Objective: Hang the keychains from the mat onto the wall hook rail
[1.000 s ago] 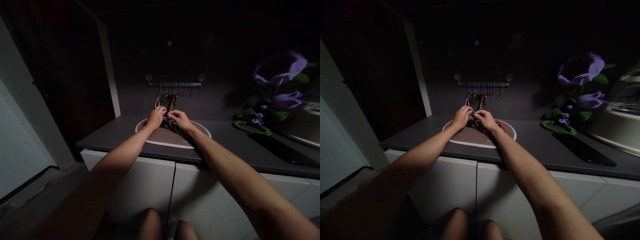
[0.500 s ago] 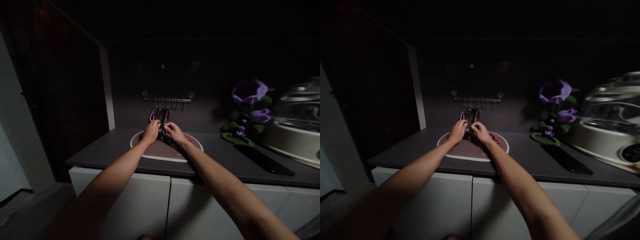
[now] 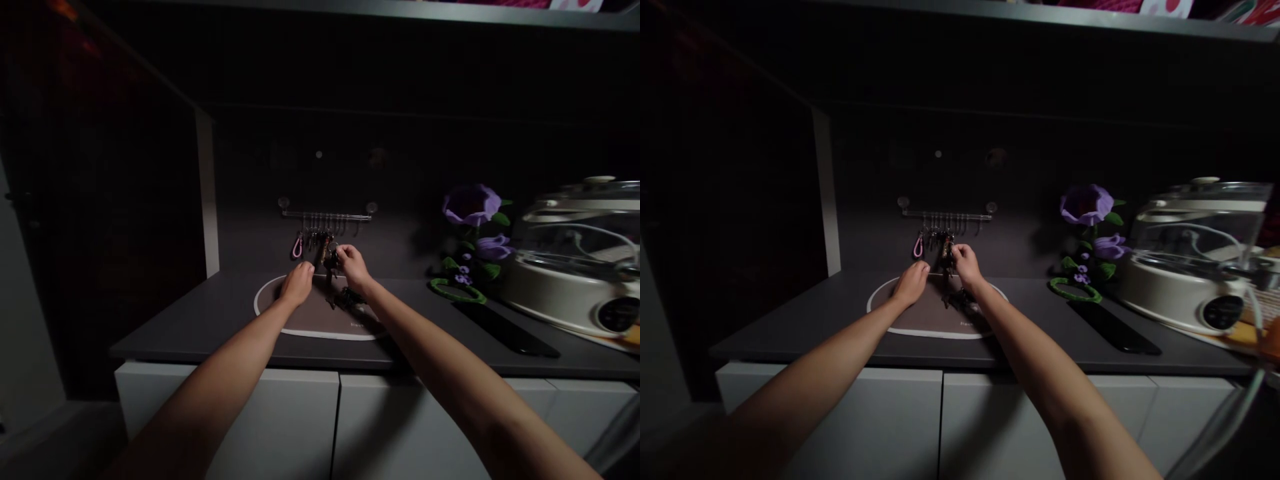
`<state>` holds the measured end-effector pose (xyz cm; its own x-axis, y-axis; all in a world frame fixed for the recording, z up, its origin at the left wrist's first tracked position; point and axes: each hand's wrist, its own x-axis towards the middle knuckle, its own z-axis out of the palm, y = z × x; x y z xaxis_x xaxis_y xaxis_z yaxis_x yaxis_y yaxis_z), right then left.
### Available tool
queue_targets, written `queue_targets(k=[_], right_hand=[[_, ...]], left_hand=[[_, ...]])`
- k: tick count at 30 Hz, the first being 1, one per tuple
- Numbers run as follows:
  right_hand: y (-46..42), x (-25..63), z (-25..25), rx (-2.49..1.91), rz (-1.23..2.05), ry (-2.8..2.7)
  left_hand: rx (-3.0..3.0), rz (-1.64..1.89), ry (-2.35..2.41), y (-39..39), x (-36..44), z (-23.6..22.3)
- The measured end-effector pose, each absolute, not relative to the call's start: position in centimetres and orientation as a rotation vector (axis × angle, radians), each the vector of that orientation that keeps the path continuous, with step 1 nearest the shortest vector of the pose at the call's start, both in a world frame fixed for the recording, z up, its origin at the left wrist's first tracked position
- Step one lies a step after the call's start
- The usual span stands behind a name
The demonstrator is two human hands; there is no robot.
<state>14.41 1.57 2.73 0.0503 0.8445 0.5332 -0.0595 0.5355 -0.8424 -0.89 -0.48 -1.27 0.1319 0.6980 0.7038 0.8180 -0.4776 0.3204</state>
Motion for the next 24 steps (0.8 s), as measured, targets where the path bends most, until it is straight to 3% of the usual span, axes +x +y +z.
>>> queue_targets(k=[11,24], right_hand=[[4.1,14.7,6.9,-0.781,0.842,-1.204],[7.8,14.2,7.5,-0.772,0.909,-1.010]], left_hand=[[-2.289,-1.199,-1.501,-0.5,-0.8,-1.4],[-2.286,-1.174,-1.507,-0.5,-0.7,-1.4]])
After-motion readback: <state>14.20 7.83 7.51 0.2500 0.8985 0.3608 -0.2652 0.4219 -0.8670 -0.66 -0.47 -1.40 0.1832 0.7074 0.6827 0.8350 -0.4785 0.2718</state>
